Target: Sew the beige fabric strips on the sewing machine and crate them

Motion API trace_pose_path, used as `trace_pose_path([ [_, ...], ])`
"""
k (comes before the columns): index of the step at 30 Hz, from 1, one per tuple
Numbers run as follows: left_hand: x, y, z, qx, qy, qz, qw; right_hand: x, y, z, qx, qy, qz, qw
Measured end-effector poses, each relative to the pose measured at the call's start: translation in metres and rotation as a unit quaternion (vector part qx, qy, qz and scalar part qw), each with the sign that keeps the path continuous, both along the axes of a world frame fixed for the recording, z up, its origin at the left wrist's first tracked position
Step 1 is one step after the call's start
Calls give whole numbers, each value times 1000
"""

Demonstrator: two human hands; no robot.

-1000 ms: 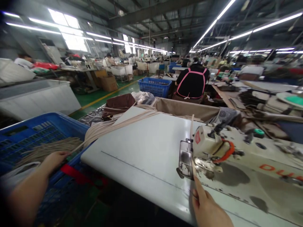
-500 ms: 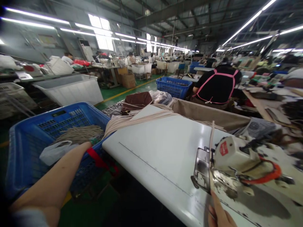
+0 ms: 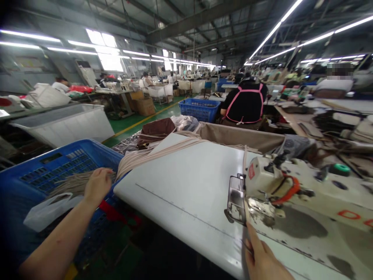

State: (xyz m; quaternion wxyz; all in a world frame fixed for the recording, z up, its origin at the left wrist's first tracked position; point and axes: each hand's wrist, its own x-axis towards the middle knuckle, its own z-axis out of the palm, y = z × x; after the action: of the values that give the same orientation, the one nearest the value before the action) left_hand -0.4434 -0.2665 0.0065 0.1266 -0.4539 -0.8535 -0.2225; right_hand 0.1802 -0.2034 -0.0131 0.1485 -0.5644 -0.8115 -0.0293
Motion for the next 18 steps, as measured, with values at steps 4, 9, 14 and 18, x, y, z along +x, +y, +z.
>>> trace_pose_path([
  [4, 88, 41, -10, 62, -10, -179, 982, -11, -3, 5, 3, -35, -65, 997],
  [9, 233, 81, -22, 67, -91, -384, 916, -25, -13, 28, -70, -66, -85, 992],
  [14, 357, 95, -20, -8, -124, -551, 825, -31, -20, 36, -107, -57, -94, 988],
  [18, 413, 100, -16, -40, -99, -594, 797, -27, -26, 35, -112, -17, -79, 990],
])
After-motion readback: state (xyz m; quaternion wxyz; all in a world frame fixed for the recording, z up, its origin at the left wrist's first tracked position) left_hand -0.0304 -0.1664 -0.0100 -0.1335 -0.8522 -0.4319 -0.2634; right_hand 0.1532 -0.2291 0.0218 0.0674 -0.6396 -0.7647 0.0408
